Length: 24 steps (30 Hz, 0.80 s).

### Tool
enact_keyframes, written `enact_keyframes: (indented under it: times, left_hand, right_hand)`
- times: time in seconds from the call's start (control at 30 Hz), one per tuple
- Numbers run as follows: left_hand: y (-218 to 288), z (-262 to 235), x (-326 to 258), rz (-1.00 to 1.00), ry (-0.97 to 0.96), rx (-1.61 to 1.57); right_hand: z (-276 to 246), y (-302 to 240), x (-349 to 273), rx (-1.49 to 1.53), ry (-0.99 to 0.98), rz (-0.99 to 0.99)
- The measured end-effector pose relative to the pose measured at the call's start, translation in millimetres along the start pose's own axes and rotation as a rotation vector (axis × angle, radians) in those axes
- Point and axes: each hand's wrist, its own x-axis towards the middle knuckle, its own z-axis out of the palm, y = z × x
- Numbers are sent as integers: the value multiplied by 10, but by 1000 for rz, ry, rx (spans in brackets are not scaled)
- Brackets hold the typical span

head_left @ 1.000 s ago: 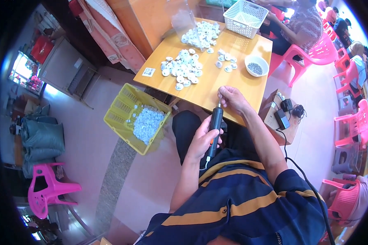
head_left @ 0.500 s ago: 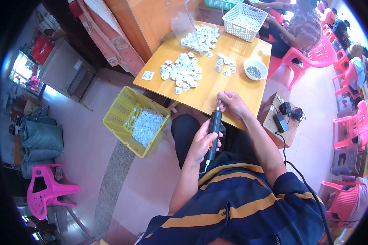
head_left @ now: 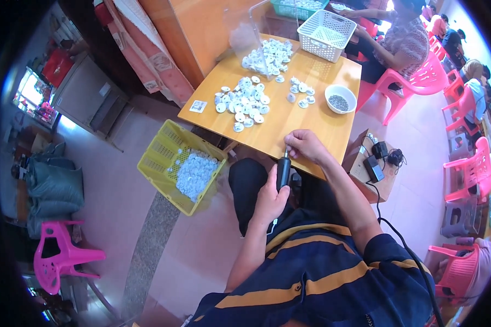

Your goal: Assembling small plastic components using an electric screwdriver.

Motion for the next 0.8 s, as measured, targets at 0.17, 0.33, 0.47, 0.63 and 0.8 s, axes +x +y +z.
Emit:
enact_keyframes:
  times: [0.17,0.33,0.47,0.63,0.8]
  left_hand:
    - [70,7,37,-10,-78,-201]
    - [174,-36,2,-53,-123,-342]
    - [208,-140,-6,-196,-274,-776]
    - [226,-145,-12,-229,-344,-991]
    - [262,9,-21,-117,-202,-749]
  right_hand:
    - [-54,78,22,115,31,-44]
    - [-44,59,0,148,36,-46]
    - [-50,80,-25,168,17,-71]
    - [-74,86,-30,180,-39,-97]
    - [34,118,-46,308,56,-141]
